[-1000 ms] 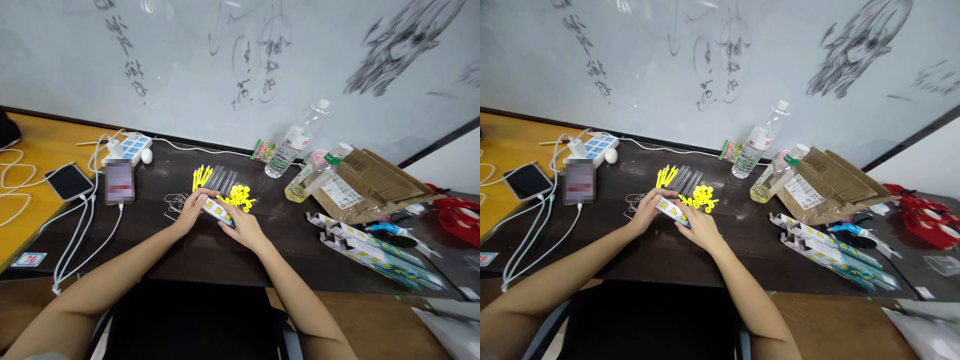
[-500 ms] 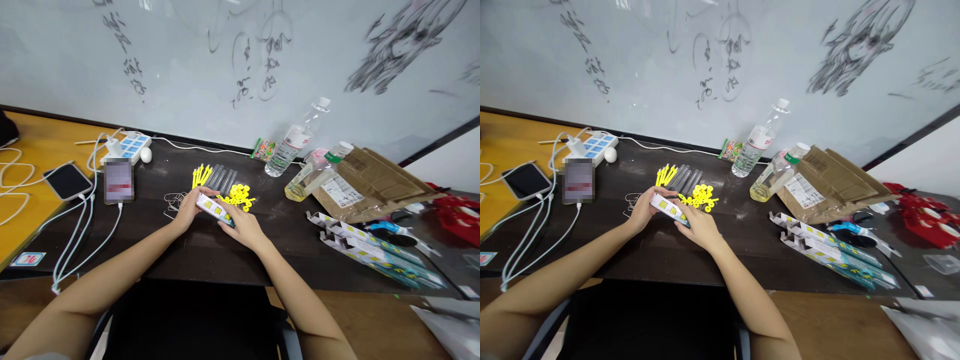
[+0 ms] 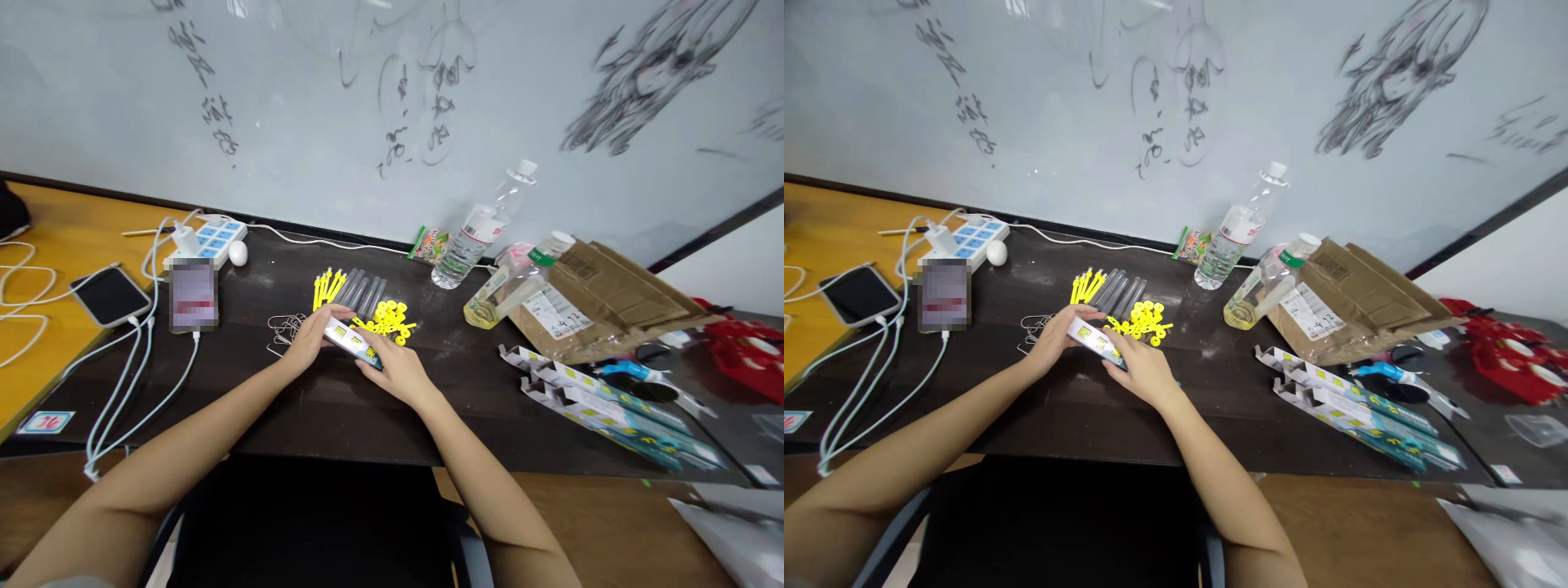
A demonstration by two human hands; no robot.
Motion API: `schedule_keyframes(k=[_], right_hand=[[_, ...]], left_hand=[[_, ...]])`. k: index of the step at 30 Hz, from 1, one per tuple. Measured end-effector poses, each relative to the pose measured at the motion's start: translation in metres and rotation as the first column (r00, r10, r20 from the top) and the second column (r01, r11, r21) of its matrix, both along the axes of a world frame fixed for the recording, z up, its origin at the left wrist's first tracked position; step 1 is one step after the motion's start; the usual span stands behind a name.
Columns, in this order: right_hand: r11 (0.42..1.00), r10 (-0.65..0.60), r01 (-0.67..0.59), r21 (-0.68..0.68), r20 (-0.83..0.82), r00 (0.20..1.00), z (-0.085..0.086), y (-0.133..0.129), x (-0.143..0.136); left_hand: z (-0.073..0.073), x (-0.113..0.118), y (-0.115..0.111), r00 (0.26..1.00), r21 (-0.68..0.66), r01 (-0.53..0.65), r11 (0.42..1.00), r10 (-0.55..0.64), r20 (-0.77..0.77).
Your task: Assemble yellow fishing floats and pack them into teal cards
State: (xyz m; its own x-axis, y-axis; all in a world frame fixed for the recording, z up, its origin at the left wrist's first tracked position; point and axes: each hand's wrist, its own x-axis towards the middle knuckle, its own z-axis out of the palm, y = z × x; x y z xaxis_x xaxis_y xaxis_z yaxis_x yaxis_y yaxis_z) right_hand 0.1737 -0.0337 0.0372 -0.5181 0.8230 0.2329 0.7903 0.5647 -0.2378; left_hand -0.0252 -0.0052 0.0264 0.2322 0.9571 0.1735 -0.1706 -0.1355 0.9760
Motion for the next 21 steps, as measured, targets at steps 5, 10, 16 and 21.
schedule_keyframes(k=[5, 10, 16, 21], right_hand=[[1.0, -0.008, 0.008, 0.006, 0.02, 1.0, 0.0, 0.0, 0.0], [1.0, -0.018, 0.018, -0.018, 0.04, 0.999, 0.001, -0.001, 0.0], [0.993, -0.039, 0.024, -0.117, -0.124, 0.992, 0.007, 0.001, 0.004], [0.921, -0.079, -0.116, -0.371, -0.471, 0.879, 0.002, 0.013, 0.014]], left_hand=[[-0.003, -0.004, -0.001, 0.984, 0.129, 0.027, 0.991, -0.003, -0.18], [-0.001, -0.006, 0.0, 0.918, 0.213, 0.042, 0.976, 0.046, -0.394], [0.0, -0.005, 0.004, 0.946, 0.165, -0.041, 0.985, 0.091, -0.31], [0.0, -0.012, 0.019, 0.941, 0.078, -0.333, 0.94, 0.336, -0.044]])
